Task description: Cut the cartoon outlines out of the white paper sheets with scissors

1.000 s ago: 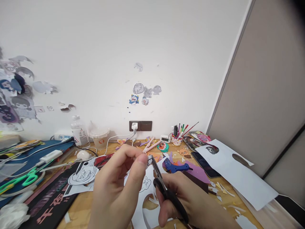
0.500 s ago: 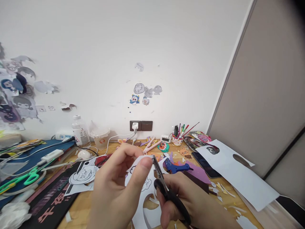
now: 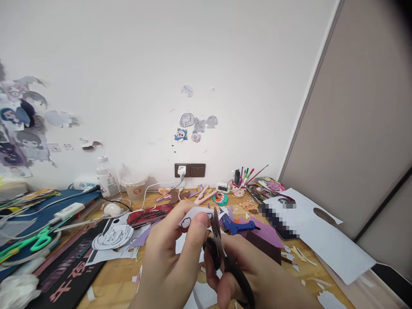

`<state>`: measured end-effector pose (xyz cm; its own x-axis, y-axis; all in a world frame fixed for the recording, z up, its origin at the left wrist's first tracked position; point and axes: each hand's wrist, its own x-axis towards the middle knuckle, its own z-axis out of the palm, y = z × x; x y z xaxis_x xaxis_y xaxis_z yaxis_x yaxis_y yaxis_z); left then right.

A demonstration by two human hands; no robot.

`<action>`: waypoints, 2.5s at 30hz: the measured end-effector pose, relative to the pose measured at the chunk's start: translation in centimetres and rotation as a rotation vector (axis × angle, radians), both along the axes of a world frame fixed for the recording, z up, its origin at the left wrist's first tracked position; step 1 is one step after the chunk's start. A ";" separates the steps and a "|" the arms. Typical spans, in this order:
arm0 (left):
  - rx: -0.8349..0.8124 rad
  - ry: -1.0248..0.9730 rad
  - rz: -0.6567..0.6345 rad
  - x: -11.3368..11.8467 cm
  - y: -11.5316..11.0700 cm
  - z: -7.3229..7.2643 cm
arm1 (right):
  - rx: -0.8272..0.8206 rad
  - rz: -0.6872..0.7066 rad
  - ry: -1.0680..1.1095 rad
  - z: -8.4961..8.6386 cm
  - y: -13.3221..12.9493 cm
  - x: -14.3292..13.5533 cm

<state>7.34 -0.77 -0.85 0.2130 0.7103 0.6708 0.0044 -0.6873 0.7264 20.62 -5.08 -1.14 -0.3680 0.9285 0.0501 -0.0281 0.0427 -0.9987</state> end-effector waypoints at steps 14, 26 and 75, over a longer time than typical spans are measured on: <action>0.001 0.007 -0.013 0.2 -0.3 -0.1 | 0.026 -0.012 -0.103 0.0 0.0 0.2; -0.016 -0.027 0.157 0.7 -0.4 0.8 | 0.005 -0.001 -0.116 0.1 0.0 0.2; 0.234 0.111 0.208 -1.6 0.9 -0.3 | -0.012 0.001 -0.345 0.1 -0.4 0.9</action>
